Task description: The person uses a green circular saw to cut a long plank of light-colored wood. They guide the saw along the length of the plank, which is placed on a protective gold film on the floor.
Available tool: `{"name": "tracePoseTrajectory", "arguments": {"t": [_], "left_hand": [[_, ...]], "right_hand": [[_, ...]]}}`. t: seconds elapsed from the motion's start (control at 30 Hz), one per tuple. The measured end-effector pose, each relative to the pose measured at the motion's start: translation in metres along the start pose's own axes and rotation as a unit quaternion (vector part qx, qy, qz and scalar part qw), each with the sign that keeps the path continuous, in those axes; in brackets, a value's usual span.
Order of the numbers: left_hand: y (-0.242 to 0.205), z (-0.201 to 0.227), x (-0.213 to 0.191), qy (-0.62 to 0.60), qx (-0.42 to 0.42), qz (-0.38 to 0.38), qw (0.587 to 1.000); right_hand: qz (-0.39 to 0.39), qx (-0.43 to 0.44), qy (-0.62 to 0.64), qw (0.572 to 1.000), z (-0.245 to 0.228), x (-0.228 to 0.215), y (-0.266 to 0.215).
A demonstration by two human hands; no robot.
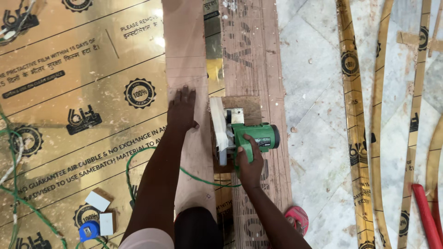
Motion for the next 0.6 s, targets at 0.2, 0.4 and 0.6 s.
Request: {"name": "tracePoseTrajectory", "arguments": {"t": [0.2, 0.4, 0.6], "left_hand": [[0.011, -0.004, 0.006, 0.023, 0.004, -0.010, 1.000], [0.017, -0.003, 0.008, 0.022, -0.007, -0.017, 1.000], [0.015, -0.005, 0.008, 0.005, -0.002, -0.003, 1.000]], "right_hand": [[-0.007, 0.029, 0.028, 0.999, 0.000, 0.002, 0.001], [-0.004, 0.028, 0.016, 0.999, -0.001, 0.002, 0.004], [0.009, 0.033, 0.003, 0.999, -0.003, 0.002, 0.005]]}}
Point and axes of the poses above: each hand's wrist, its own y-axis towards the middle knuckle, its own x-axis out of the palm, z = x × y, the point moved 7 cm from there along y, towards the middle knuckle, and after that the axes turned 6 degrees about x, right-handed, at the moved point
